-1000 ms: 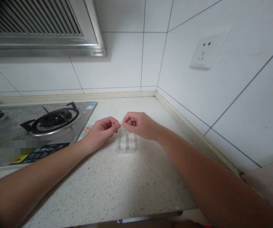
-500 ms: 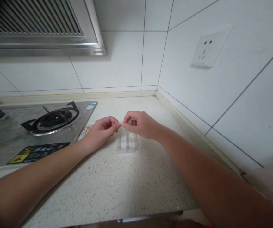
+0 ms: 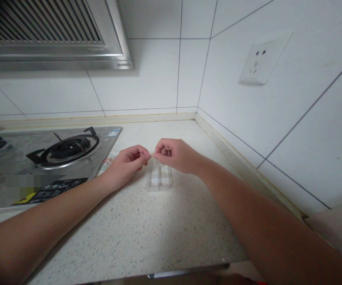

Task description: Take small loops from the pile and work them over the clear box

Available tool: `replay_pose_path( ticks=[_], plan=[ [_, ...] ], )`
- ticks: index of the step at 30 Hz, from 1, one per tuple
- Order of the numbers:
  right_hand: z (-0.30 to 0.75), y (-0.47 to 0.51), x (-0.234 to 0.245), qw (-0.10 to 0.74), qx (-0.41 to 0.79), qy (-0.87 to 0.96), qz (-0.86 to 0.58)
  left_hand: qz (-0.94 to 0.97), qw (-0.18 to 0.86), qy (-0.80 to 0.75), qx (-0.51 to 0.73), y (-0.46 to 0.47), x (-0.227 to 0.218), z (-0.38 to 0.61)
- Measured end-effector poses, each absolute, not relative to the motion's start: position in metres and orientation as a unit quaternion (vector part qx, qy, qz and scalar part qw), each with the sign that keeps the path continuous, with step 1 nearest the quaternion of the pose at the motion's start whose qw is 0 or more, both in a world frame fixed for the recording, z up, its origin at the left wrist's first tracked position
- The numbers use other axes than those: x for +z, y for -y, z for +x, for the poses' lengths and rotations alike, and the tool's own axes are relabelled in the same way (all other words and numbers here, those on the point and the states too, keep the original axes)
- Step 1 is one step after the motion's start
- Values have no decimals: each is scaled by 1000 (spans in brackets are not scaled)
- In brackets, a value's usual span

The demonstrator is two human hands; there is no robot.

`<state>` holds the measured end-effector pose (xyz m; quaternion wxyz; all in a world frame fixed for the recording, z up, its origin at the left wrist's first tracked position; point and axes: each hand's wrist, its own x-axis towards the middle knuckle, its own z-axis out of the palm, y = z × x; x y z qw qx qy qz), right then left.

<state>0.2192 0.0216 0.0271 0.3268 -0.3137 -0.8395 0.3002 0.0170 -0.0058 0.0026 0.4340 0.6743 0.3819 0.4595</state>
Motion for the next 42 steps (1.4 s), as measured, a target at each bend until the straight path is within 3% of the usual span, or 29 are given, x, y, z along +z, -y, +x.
replay_pose_path(
  ticks=[7,15,21,34,42],
  plan=[
    [225,-24,32,298,296,842,-337,668,430,-404,453,3,2,12],
    [235,-25,39,151,232,892,-357,674,427,-403,449,2,1,12],
    [234,-24,39,95,150,920,-350,672,425,-412,444,3,3,12],
    [233,-28,33,135,92,923,-347,695,404,-415,426,5,4,11],
    [238,-46,17,110,26,906,-407,778,300,-405,375,7,2,10]
  ],
)
